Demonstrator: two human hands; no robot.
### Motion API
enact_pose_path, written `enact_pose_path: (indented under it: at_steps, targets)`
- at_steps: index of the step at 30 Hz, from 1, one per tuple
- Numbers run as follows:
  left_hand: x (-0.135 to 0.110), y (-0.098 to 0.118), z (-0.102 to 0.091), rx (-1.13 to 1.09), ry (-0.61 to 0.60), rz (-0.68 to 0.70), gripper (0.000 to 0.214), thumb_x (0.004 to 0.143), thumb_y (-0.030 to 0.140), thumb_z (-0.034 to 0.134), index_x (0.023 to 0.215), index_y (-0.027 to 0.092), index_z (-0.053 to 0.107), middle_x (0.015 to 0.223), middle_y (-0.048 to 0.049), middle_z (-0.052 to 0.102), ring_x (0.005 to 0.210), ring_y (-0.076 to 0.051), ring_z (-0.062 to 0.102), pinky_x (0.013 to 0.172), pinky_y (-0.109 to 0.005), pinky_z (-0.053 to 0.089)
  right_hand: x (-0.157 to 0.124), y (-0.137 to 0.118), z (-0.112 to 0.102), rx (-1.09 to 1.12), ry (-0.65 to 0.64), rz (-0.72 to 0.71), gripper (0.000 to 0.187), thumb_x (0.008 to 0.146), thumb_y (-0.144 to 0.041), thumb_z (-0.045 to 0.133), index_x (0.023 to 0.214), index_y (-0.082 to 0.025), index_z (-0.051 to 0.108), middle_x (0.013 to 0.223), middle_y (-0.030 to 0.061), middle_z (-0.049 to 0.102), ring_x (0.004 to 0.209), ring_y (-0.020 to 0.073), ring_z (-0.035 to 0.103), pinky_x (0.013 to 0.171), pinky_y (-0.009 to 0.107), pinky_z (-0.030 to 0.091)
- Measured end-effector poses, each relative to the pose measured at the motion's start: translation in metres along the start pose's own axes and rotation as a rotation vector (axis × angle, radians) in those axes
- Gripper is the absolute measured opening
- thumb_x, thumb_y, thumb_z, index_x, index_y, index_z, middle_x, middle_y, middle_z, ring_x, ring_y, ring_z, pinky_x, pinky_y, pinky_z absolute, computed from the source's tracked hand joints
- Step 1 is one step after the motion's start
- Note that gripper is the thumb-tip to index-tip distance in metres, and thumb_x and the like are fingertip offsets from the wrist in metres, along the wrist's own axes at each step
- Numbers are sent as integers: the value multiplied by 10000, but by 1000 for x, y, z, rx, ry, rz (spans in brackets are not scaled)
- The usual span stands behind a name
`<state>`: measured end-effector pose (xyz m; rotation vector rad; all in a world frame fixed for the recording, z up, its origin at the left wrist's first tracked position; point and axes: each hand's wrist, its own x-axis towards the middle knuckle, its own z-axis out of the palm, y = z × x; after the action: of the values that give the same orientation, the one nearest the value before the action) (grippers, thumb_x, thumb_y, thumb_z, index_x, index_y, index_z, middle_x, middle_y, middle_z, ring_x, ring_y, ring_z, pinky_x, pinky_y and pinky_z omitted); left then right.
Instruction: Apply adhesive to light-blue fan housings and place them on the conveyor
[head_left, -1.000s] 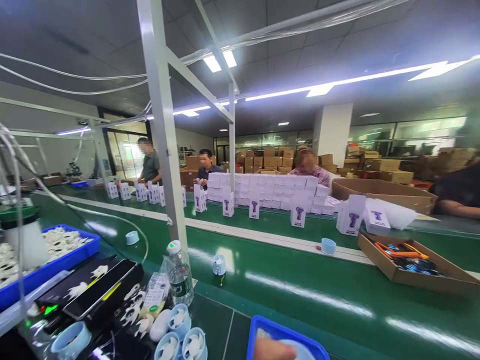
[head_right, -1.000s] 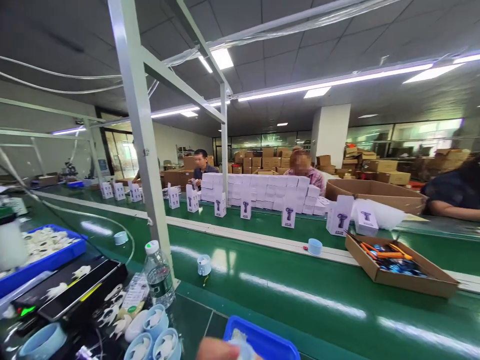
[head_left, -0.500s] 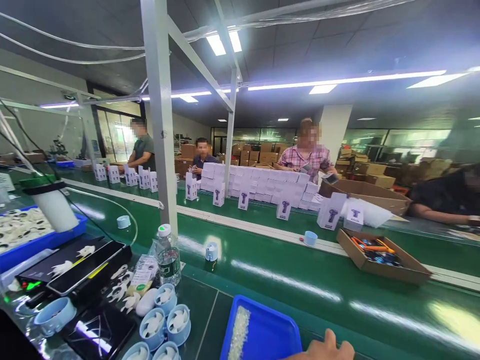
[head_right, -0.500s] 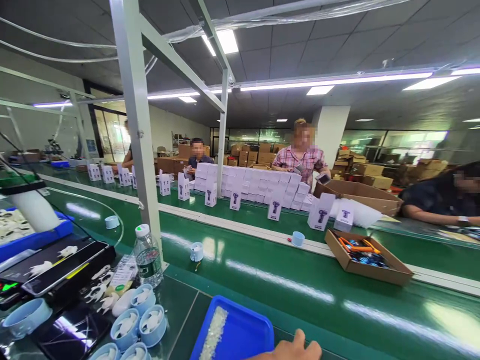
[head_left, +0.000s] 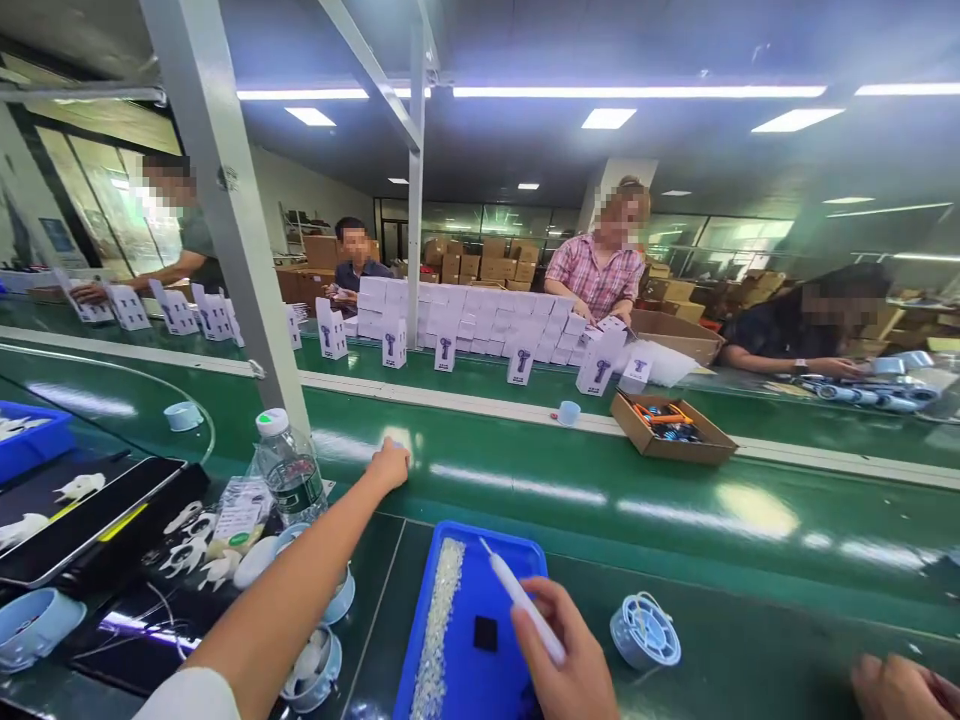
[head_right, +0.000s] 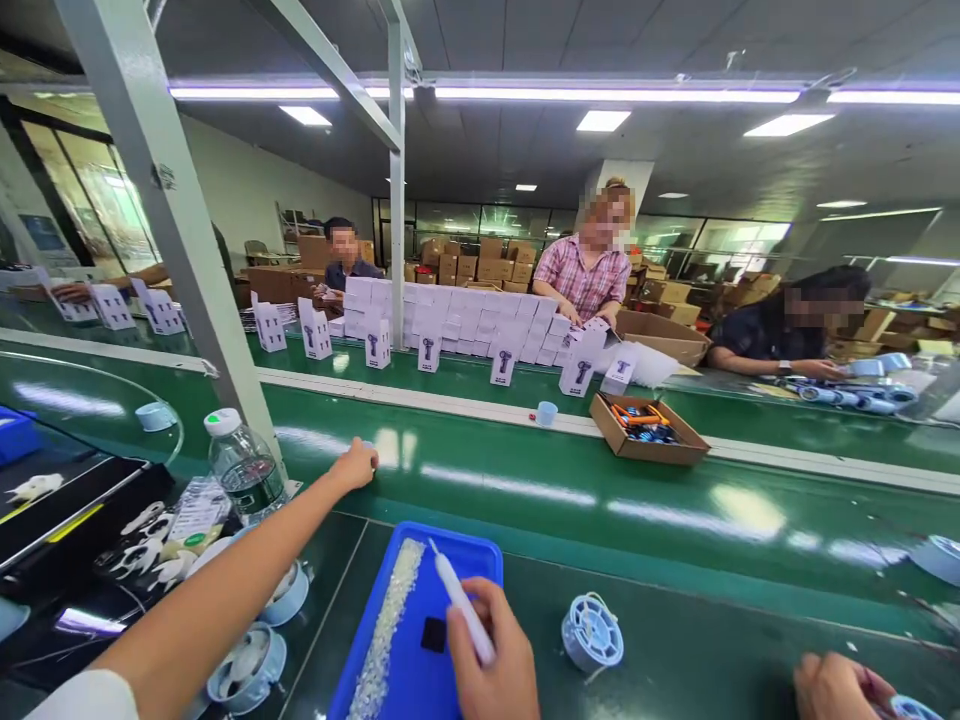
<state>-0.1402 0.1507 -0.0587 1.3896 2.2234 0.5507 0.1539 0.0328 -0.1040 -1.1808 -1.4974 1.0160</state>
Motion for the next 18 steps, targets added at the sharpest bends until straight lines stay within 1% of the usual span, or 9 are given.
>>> enact_pose_path:
  at_steps: [2, 4, 6, 8, 10, 13, 16, 18]
  targets:
    - [0, -10, 2, 37, 10, 9, 325, 866, 323, 608, 1158, 183, 578, 1254, -91, 564, 1076, -251, 574, 897, -488, 489, 24, 4, 20, 41, -38, -79, 324, 778, -521, 635, 862, -208, 635, 748, 30, 639, 663, 197, 591, 623, 300, 488]
    - [-4, -12, 4, 18, 19, 46, 304, 866, 321, 608, 1134, 179, 587, 1228, -87, 577, 1049, -241, 583, 883, -475, 495, 42, 8, 33, 101, -77, -132, 313, 800, -511, 625, 845, -201, 615, 764, 40, 630, 673, 190, 584, 622, 295, 487]
    - [-11, -7, 1, -60, 36, 96, 272, 865, 317, 609, 1096, 174, 600, 1198, -81, 590, 1024, -230, 588, 872, -463, 497, 50, 15, 40, 157, -126, -140, 331, 842, -530, 569, 849, -199, 586, 715, 27, 607, 620, 173, 570, 586, 287, 489]
    - [-23, 1, -8, -199, 57, 153, 212, 859, 306, 616, 1019, 167, 622, 1138, -71, 614, 994, -218, 595, 855, -444, 503, 52, 23, 43, 171, -170, -126, 357, 869, -552, 520, 847, -198, 563, 672, 16, 594, 579, 163, 564, 563, 282, 495]
    - [-42, 8, -23, -390, 74, 209, 172, 840, 307, 638, 923, 156, 635, 1027, -51, 641, 935, -204, 608, 828, -424, 517, 51, 30, 44, 171, -191, -118, 363, 876, -556, 515, 846, -197, 557, 668, 16, 593, 586, 163, 573, 569, 281, 503]
    - [-83, 12, -47, -735, 98, 273, 238, 786, 397, 680, 854, 173, 637, 865, -13, 638, 825, -183, 621, 813, -408, 549, 49, 36, 43, 153, -197, -112, 358, 878, -552, 521, 855, -197, 558, 691, 17, 587, 609, 166, 577, 593, 283, 501]
    - [-125, 1, -62, -1014, 159, 299, 269, 749, 471, 695, 789, 213, 628, 845, -5, 636, 835, -194, 623, 832, -426, 569, 49, 37, 44, 134, -211, -102, 339, 891, -538, 504, 856, -203, 547, 697, 12, 578, 616, 167, 567, 601, 285, 488]
    - [-145, -11, -65, -1164, 201, 291, 262, 738, 467, 710, 732, 226, 608, 835, 0, 647, 844, -200, 622, 827, -449, 578, 49, 37, 44, 119, -226, -99, 333, 897, -534, 492, 847, -209, 538, 683, 4, 567, 609, 167, 559, 588, 284, 481]
